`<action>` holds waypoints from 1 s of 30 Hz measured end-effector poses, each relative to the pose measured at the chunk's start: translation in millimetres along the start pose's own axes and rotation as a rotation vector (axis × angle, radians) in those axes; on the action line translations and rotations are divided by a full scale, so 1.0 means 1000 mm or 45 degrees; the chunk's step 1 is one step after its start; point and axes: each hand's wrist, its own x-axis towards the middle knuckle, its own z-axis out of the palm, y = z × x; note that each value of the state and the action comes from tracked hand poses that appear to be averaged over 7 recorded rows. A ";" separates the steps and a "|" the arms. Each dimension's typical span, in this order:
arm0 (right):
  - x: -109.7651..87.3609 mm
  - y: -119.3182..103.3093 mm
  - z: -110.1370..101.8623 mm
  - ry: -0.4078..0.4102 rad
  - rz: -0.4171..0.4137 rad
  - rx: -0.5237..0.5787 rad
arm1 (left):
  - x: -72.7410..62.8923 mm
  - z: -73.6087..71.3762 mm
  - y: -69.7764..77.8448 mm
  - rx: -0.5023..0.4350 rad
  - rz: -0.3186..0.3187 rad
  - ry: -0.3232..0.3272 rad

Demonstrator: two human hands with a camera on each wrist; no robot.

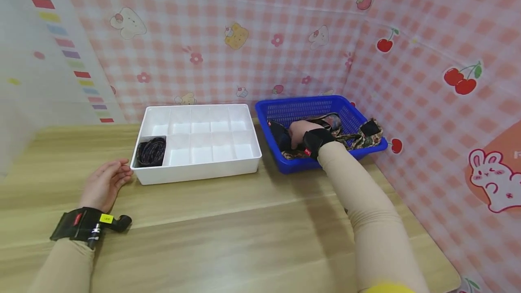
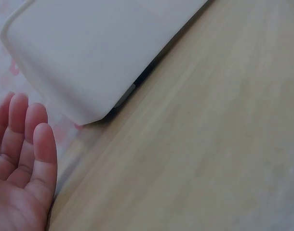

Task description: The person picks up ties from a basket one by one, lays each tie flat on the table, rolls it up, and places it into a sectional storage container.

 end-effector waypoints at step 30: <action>-0.091 -0.104 0.002 0.949 -0.823 2.539 | 0.004 0.006 0.013 0.148 -0.094 0.062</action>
